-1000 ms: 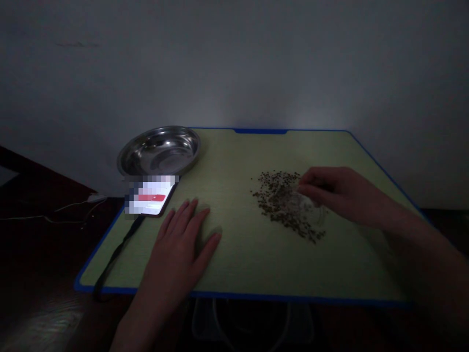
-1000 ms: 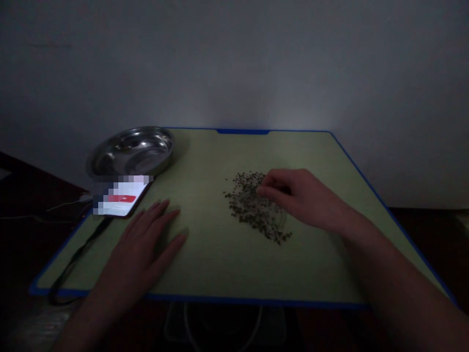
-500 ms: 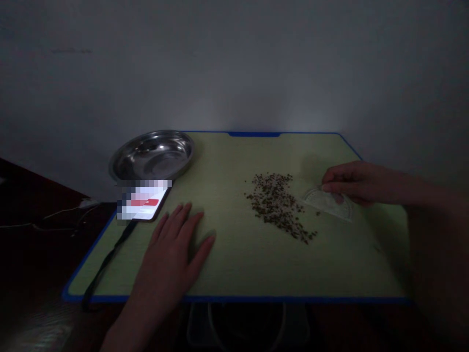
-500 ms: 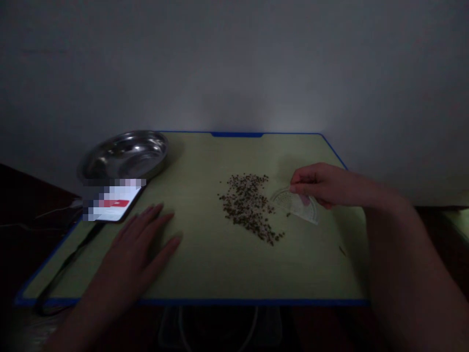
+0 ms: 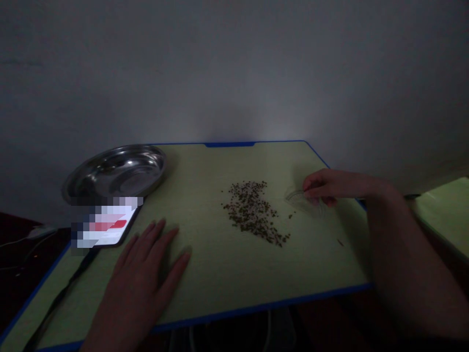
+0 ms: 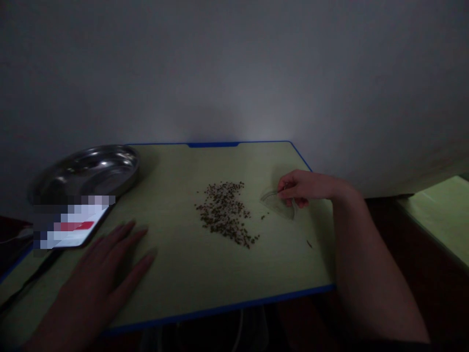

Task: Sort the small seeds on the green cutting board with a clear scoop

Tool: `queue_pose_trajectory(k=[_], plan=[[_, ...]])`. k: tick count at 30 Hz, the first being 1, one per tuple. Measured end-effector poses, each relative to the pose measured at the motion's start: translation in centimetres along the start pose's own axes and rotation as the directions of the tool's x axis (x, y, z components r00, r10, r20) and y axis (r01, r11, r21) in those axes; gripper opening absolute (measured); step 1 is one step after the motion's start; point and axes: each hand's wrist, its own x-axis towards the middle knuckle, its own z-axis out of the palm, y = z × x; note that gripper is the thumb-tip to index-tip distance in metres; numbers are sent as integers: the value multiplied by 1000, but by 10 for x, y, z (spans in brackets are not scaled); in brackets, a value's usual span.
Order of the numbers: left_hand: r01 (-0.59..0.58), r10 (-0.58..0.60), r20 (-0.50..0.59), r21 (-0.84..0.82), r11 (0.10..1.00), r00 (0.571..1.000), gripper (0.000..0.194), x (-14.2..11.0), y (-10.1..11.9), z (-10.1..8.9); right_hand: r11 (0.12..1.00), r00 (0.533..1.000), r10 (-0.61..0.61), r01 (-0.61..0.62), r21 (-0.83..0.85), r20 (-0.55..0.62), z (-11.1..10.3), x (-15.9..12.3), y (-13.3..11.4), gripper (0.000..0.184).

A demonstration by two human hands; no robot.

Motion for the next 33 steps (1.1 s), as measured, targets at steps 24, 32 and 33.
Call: queue_pose_trajectory(k=[24,32,33], plan=[[-1,1,-30,7,1000,1000,61,2,3,2,998,992,-59,58,16,111,86,-23,-70,17],[10,-10,-12,19,1000,1000,60,1,2,4,974,978,-193,182,-132,-81,71,-50,-52,21],[11,-11,-17,16,1000,1000,60,0,2,5,968,974,-208,192,-162,-88,70,-53,-49,22]])
